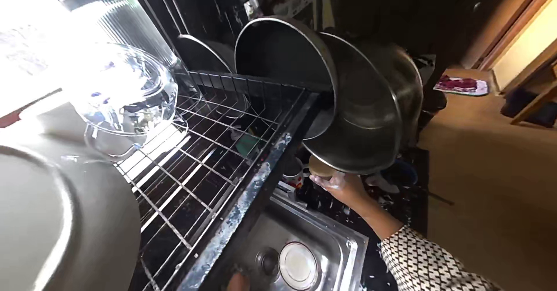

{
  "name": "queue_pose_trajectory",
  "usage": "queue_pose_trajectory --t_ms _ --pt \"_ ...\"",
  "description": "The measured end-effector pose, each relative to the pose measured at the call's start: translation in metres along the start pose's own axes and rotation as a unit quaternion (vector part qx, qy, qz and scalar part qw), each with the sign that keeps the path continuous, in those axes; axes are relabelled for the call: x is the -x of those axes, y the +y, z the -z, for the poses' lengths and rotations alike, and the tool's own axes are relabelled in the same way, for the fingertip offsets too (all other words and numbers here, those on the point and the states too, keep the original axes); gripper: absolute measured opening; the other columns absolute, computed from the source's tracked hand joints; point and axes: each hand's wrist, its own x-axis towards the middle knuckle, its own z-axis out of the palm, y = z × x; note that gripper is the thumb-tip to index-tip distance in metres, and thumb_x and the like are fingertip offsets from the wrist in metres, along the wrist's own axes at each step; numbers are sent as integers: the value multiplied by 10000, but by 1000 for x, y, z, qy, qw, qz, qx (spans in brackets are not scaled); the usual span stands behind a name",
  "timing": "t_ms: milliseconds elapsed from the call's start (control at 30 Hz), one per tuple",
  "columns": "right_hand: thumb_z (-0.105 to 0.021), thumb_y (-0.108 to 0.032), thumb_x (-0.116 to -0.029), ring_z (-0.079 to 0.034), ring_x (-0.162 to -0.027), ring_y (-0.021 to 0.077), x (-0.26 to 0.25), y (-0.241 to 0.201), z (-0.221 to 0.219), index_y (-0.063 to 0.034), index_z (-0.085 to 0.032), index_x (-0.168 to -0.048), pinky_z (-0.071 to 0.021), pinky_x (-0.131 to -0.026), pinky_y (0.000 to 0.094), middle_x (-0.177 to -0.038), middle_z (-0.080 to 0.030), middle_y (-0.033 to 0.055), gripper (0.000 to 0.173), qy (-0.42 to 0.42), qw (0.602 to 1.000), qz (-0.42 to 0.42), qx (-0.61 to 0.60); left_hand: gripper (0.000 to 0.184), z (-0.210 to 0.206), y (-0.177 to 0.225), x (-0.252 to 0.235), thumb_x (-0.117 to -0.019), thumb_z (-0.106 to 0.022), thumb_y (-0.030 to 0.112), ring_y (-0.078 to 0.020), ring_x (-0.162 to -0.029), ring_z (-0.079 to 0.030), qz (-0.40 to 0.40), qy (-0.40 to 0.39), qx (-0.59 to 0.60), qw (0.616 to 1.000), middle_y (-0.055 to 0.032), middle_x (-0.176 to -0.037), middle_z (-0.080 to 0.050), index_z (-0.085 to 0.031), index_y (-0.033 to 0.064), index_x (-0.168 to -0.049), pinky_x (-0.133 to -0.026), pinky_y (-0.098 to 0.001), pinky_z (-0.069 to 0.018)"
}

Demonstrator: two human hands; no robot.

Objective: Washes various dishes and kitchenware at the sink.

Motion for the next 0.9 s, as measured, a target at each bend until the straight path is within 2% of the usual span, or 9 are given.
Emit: queue_pose_trajectory --t_ms 133,267,433,500,567,667,733,800,900 --pt "-779 -554 -811 -379 -1455 440 -4 6 -8 55 -424 -1504 -311 -1193 564 -1536 -421 305 988 -25 1000 -12 -11 443 11 7 13 -969 -640 329 -399 -1313 -571 -4 3 -3 1000 -236 -1362 -632 -682 2 -1265 -1090 -608 -424" --pt "-830 -459 -795 -446 -1404 433 -2 11 -10 72 -435 -1482 -369 -1158 542 -1491 -462 313 953 -7 998 -13 -68 463 14 7 23 -971 -646 351 -405 -1255 -612 -28 48 -13 998 -235 -1301 -666 -678 -15 -1254 -1033 -625 -467" --pt "-838 -475 -757 -498 -1352 431 -6 18 -17 104 -452 -1450 -406 -1136 520 -1451 -488 329 982 58 991 21 -121 492 49 13 33 -985 -627 411 -406 -1288 -589 -28 -21 -28 999 -209 -1354 -643 -649 45 -1314 -1051 -652 -432" --pt "-838 -463 -755 -500 -1348 435 -4 15 -16 110 -455 -1441 -410 -1135 511 -1442 -492 335 972 84 986 35 -143 465 38 0 19 -960 -642 461 -384 -1191 -651 -27 9 -15 999 -178 -1259 -697 -701 89 -1232 -969 -644 -499" --pt "-840 -460 -747 -515 -1330 436 4 8 -10 113 -487 -1405 -431 -1120 512 -1415 -511 339 942 131 976 62 -163 518 38 -3 18 -961 -613 539 -375 -1159 -667 -15 28 13 999 -172 -1225 -711 -710 98 -1216 -942 -637 -513" --pt "-800 -514 -759 -551 -1265 472 30 -4 4 73 -605 -1292 -477 -1047 564 -1347 -559 340 815 209 958 139 -138 672 54 1 35 -983 -534 611 -405 -1231 -621 -6 75 134 988 -223 -1309 -656 -619 57 -1355 -996 -650 -477" --pt "-794 -530 -767 -585 -1207 473 55 -11 14 50 -666 -1207 -515 -990 560 -1310 -577 342 739 225 947 193 -122 607 64 5 52 -1051 -470 500 -432 -1259 -594 -39 118 257 958 -271 -1334 -622 -572 9 -1395 -1041 -639 -455" --pt "-807 -548 -754 -602 -1186 409 82 -21 17 35 -685 -1154 -536 -969 495 -1301 -577 323 717 182 947 213 -159 496 73 12 77 -1112 -383 313 -416 -1208 -604 -118 152 412 891 -313 -1279 -621 -540 -75 -1378 -1039 -579 -460" --pt "-894 -432 -688 -582 -1234 339 122 -34 5 27 -677 -1179 -527 -1016 428 -1349 -547 287 707 33 949 184 -252 423 92 32 127 -1099 -298 170 -212 -1099 -657 -203 143 617 747 -188 -1231 -668 -569 -58 -1331 -963 -391 -548"
